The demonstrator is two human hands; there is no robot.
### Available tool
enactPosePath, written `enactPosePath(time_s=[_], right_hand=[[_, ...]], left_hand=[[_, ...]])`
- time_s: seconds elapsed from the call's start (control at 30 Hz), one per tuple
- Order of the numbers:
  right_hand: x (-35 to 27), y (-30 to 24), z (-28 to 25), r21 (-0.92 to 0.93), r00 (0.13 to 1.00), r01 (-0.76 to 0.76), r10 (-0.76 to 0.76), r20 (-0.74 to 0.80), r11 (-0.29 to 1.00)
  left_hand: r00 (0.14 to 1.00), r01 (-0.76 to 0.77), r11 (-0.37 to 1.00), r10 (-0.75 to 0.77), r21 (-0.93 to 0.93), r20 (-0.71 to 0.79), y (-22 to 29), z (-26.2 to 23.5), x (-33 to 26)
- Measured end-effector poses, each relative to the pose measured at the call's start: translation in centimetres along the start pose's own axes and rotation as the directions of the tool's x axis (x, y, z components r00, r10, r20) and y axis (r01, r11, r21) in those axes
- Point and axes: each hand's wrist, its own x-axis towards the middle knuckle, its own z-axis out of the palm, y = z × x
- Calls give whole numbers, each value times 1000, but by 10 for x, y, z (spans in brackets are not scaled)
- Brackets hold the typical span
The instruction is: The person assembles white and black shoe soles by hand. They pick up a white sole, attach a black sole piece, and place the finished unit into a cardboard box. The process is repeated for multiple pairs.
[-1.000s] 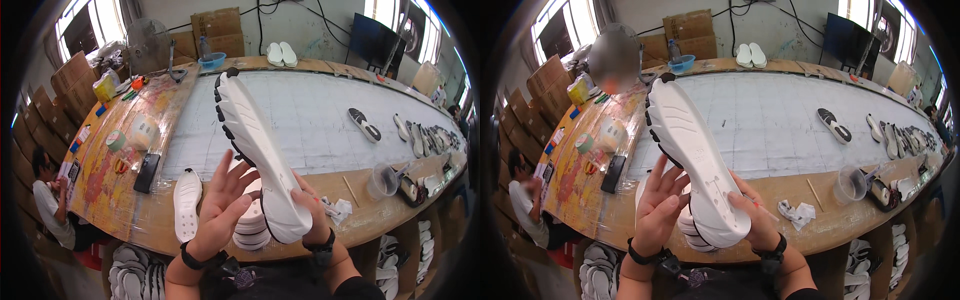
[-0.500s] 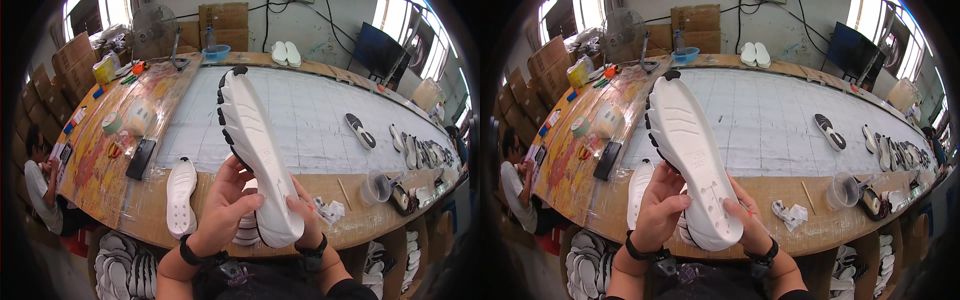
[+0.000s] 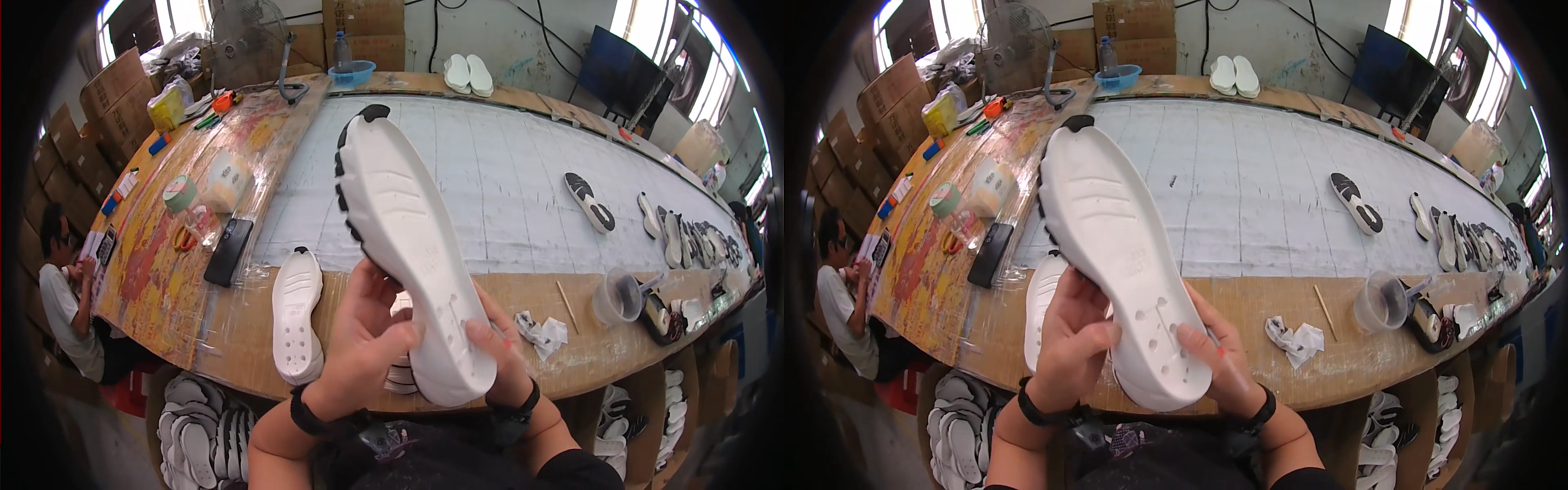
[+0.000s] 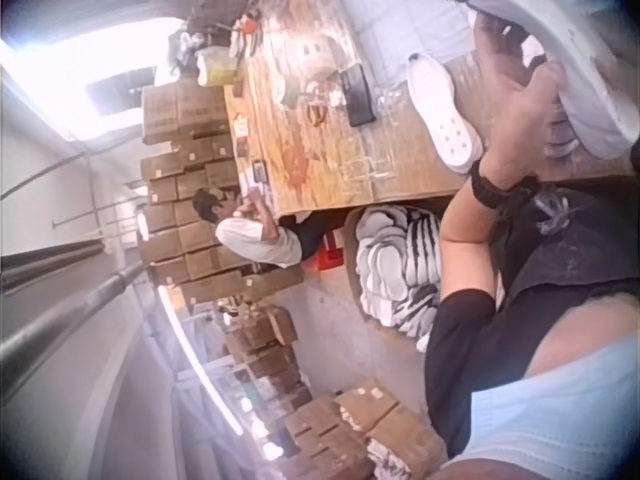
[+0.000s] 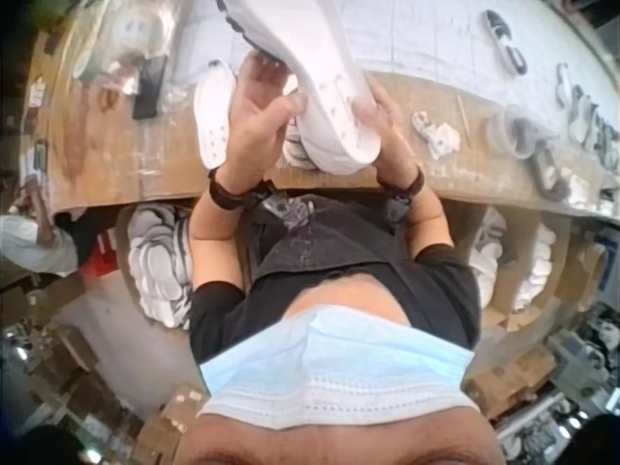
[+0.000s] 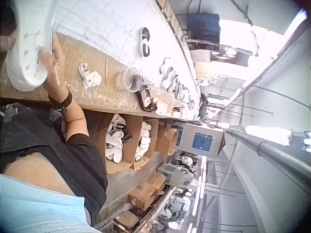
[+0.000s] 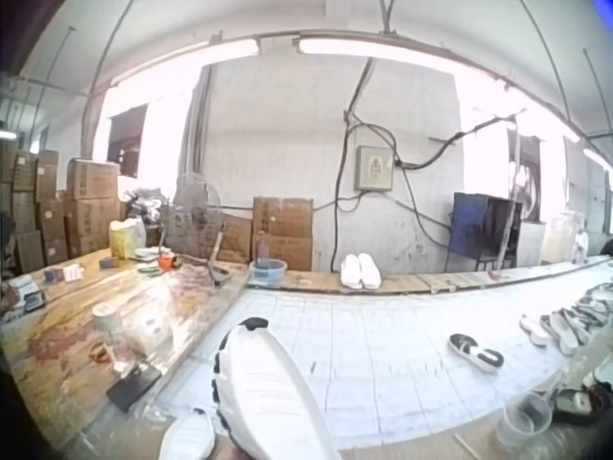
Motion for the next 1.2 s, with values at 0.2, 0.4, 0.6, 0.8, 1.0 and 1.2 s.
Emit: enactPosePath(time_s=[0.2, 0.4, 0.6, 0.8, 1.0, 1.2], right_hand=[[31, -16, -10, 120, 999, -37, 40, -23, 992], [30, -1, -29, -371, 995, -64, 90, 52, 926], [25, 23, -43, -235, 997, -74, 74, -9, 969], [22, 88, -67, -145, 969, -174, 143, -200, 974], [21, 116, -60, -318, 993, -70, 36, -111, 946], [34, 126, -54, -186, 978, -174, 147, -150, 967]], left_hand=[[993, -79, 877, 110, 474, -39, -6, -39, 23], [996, -86, 715, 59, 693, 63, -48, -75, 38], [981, 114, 815, -182, 568, 64, -46, -74, 34], [988, 104, 867, -145, 488, 48, -46, -84, 21], [987, 156, 959, -160, 238, 1, -42, -97, 7], [988, 153, 985, -150, 75, -43, -22, -147, -34]])
